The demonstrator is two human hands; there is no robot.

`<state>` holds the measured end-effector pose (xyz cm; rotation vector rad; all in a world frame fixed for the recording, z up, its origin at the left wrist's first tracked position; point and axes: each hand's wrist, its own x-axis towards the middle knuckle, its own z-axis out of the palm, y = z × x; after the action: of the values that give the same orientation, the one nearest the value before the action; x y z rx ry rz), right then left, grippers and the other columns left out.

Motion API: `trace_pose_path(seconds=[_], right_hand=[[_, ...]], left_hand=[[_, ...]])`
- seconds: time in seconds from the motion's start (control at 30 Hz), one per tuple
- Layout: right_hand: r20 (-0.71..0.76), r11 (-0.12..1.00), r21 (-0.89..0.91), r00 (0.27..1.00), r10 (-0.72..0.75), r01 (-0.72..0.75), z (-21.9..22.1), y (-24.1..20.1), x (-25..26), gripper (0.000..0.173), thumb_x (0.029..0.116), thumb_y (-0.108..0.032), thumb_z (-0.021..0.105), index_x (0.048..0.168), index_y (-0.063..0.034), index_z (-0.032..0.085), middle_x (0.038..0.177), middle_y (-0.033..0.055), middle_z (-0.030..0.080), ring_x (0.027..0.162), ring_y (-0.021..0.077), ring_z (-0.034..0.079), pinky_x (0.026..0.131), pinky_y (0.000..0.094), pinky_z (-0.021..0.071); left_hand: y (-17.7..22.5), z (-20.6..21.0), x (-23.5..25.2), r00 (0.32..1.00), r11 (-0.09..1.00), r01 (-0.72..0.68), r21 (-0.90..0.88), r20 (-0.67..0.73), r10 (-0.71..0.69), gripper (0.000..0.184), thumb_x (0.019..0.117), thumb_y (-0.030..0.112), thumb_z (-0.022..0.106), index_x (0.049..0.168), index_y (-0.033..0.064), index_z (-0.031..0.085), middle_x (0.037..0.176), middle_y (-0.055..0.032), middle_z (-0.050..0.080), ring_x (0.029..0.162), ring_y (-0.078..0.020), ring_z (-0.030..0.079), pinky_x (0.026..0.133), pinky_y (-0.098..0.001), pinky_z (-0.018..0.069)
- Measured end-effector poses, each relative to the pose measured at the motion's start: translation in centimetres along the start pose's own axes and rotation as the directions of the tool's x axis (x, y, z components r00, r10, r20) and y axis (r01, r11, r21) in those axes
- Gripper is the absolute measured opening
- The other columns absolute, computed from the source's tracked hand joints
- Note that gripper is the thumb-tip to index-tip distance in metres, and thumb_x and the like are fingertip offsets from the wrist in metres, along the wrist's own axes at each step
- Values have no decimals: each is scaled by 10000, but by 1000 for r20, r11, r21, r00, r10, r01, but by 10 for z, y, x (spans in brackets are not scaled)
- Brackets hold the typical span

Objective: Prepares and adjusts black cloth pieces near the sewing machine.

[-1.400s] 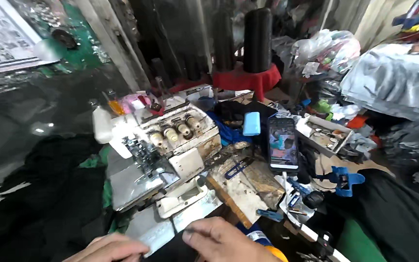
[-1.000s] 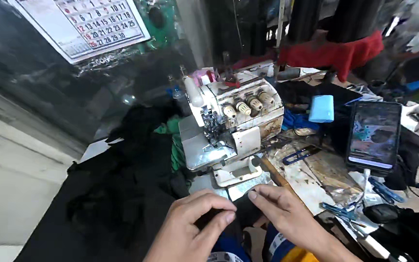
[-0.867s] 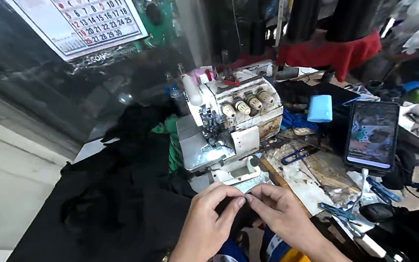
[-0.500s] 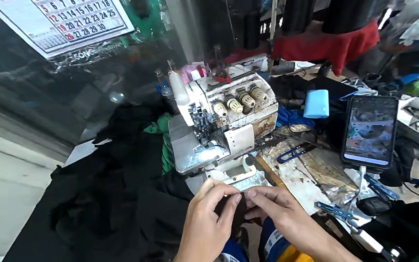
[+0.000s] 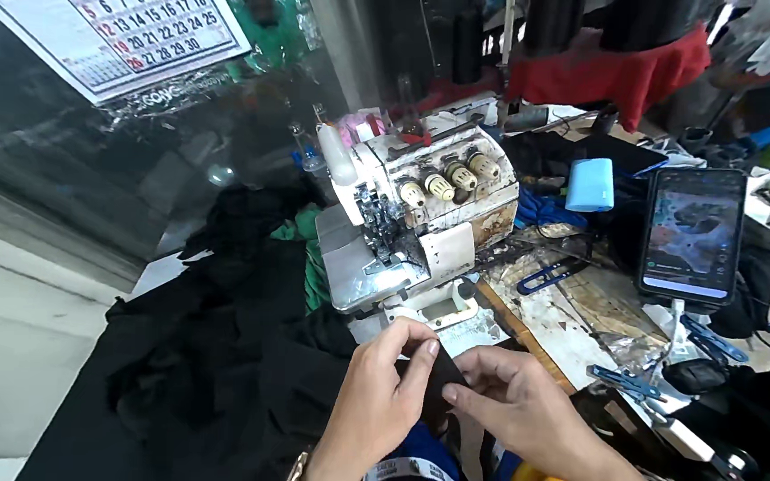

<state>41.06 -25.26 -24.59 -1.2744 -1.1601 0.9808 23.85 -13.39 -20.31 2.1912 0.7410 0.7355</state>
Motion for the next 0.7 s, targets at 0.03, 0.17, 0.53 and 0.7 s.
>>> trace_pose_path(seconds=[0.03,0.17,0.53,0.7], right_hand=[[4,1000,-20,1000,-1,1,-1,-1,0,189,945,-266,758,1080,-134,748,917,-17,760,780,133,740,695,309,657],[40,996,-86,999,-1,4,-7,-3,2,188,957,-295,740,1081,-155,755,911,-34,754,768,113,729,680,298,647],[53,996,-87,998,37,-32,-9,-16,8,238,969,-379,723,998,-146,760,804,2,729,615,137,681,533,282,594],[81,999,-9,996,46,-45,-7,-29,10,209,977,-319,722,1023,-121,773,831,24,747,627,145,697,527,281,599]], left_hand=[[0,-4,1,999,998,29,-51,27,-28,145,1046,268,580,1059,188,700,923,72,719,851,-76,697,749,-271,614],[0,-19,5,988,982,102,-158,131,-81,149,1036,258,605,1061,169,722,903,25,728,817,-116,696,714,-276,599],[3,-24,0,998,997,69,-44,0,-69,144,1062,294,556,1134,231,664,889,65,677,762,-99,650,657,-271,570],[16,-21,-5,990,997,58,55,-133,-51,154,1066,310,534,1139,248,655,908,97,677,794,-64,656,678,-263,579]])
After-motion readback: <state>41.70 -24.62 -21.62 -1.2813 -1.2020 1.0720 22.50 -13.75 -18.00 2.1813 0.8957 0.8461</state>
